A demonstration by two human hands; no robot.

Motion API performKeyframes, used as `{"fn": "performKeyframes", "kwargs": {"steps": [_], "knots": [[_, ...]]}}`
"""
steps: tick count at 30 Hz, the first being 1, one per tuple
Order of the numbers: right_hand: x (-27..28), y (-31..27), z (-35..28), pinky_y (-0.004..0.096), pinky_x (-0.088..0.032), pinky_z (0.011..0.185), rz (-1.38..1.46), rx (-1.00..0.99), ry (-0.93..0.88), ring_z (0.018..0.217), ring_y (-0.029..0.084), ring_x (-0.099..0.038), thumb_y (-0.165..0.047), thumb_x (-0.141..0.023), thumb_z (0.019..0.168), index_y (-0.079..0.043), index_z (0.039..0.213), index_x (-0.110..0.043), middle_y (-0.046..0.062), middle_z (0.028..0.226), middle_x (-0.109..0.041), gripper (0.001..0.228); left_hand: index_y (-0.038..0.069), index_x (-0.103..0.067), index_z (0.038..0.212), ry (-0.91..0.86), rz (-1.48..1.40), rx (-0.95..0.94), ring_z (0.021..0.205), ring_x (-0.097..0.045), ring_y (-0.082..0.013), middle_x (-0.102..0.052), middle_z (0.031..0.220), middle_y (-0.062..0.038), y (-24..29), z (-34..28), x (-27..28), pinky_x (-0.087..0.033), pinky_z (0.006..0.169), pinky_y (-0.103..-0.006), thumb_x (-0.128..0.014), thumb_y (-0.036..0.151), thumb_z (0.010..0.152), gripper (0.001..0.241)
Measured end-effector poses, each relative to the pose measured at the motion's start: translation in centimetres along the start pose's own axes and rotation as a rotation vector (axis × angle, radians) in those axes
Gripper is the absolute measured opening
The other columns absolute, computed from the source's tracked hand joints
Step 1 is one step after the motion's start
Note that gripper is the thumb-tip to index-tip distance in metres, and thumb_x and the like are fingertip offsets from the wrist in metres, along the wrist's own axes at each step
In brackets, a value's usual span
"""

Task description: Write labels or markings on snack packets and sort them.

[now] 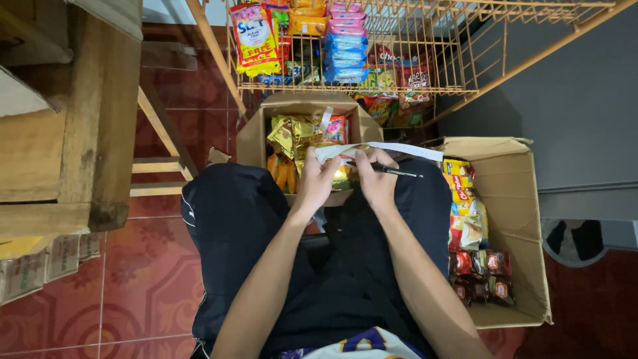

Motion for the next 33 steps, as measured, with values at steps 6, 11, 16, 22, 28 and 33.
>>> {"fn": "performKeyframes", "kwargs": {"steps": [6,11,16,22,28,33], "knots": [[-0.5,-0.5,0.1,0.026,-0.047,0.067,-0.054,0.006,-0.031,0.069,0.007,-0.055,-0.004,-0.065,0.099,-0.004,0.07,-0.047,0.0,0.073,-0.063,0.034,0.0,-0.052,0.113,-0.02,-0.079,-0.041,0.079,-0.054,-0.0099,-0.064,0.095,-0.005,0.1,0.0,-0.3,-0.047,0.069,-0.0276,-0.067,0.013,0.101,0.023],[-0.9,-0.8,-0.1,0.026,-0.046,0.068,-0.139,0.08,-0.054,0.071,0.007,-0.048,-0.003,-0.067,0.1,-0.002,0.072,-0.045,0.001,0.074,-0.058,0.036,-0.001,-0.05,0.116,-0.031,-0.16,-0.071,0.09,-0.061,-0.0101,-0.069,0.105,-0.007,0.3,0.1,-0.4,-0.051,0.078,-0.0265,-0.066,0.012,0.1,0.026],[-1.0,-1.3,-0.1,0.026,-0.046,0.066,-0.177,0.049,-0.045,0.07,0.007,-0.049,-0.004,-0.068,0.098,-0.002,0.071,-0.045,0.002,0.074,-0.058,0.035,-0.001,-0.05,0.116,-0.01,-0.118,-0.048,0.091,-0.063,-0.0114,-0.07,0.107,-0.009,-0.1,0.1,0.0,-0.052,0.08,-0.0274,-0.067,0.012,0.1,0.027],[-0.5,0.0,-0.1,0.025,-0.046,0.067,-0.207,0.077,-0.053,0.072,0.008,-0.048,-0.004,-0.069,0.101,-0.001,0.072,-0.045,0.003,0.074,-0.057,0.038,-0.001,-0.05,0.115,-0.02,-0.144,-0.081,0.088,-0.061,-0.0093,-0.069,0.105,-0.007,0.3,0.2,0.0,-0.051,0.076,-0.0255,-0.067,0.012,0.1,0.027],[1.9,-0.6,0.5,0.031,-0.047,0.06,0.331,-0.333,0.18,0.065,0.019,-0.06,-0.015,-0.06,0.102,-0.003,0.088,-0.071,0.01,0.075,-0.07,0.021,-0.001,-0.051,0.113,-0.021,-0.049,0.024,0.078,-0.058,-0.0101,-0.066,0.096,-0.01,1.2,0.2,0.7,-0.05,0.067,-0.027,-0.067,0.013,0.101,0.025],[-1.0,-6.9,1.3,0.033,-0.051,0.101,-0.094,0.205,-0.185,0.114,0.022,-0.065,0.006,-0.072,0.088,-0.001,0.103,-0.065,0.01,0.117,-0.067,0.018,-0.002,-0.05,0.116,-0.079,0.024,-0.041,0.09,-0.069,-0.0152,-0.072,0.103,-0.012,2.7,0.1,0.3,-0.056,0.077,-0.0295,-0.067,0.012,0.099,0.028]]}}
Point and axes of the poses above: each hand's wrist, its own z-axis towards the middle knuckle, its own x-axis out of the back of the hand, y = z × x, the point moved 10 cm from there along z, towards the middle knuckle
